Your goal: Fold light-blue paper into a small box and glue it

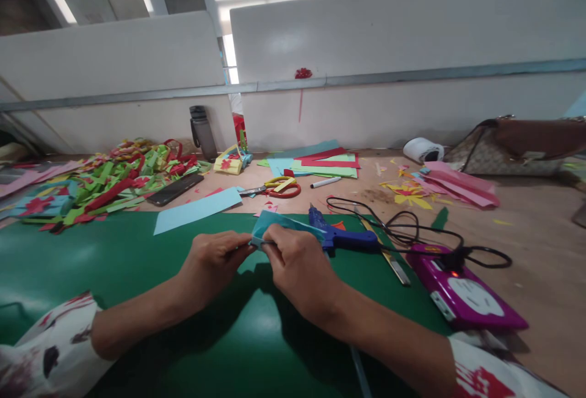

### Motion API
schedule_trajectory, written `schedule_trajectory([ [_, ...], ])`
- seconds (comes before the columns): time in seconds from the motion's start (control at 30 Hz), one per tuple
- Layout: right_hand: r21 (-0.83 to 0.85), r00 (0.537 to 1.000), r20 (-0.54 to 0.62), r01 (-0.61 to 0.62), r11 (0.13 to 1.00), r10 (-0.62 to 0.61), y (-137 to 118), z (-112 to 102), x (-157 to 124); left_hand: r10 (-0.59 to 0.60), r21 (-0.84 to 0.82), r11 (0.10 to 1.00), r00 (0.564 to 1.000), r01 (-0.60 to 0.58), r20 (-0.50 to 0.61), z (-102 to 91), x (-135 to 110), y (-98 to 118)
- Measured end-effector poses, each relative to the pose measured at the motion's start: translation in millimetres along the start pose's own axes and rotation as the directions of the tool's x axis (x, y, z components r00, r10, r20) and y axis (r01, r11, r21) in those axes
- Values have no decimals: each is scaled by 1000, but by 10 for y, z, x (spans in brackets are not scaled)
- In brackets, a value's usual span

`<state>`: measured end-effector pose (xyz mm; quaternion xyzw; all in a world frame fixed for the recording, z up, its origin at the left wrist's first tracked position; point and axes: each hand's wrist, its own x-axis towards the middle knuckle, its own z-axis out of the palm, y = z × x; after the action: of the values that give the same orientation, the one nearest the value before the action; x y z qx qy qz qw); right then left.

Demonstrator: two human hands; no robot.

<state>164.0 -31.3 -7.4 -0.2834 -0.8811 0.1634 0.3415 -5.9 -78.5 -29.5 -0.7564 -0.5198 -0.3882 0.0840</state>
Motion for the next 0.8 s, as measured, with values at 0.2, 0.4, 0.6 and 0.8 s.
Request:
schedule_trajectory([
  [0.2,-36,998,-1,63,997,-64,26,23,-42,-13,-41,999,1000,13,11,-36,32,57],
  [0.4,-35,998,25,55,998,-54,26,27,-33,-110,-189,975,992,119,59,-82,61,118],
  [0.6,-47,997,21,77,996,-76,12,7,-37,-67,-147,986,996,74,53,-88,55,149],
  [0.8,-144,972,-82,205,968,-218,0,-14,-51,10,-81,997,1000,-12,-21,-34,11,109],
])
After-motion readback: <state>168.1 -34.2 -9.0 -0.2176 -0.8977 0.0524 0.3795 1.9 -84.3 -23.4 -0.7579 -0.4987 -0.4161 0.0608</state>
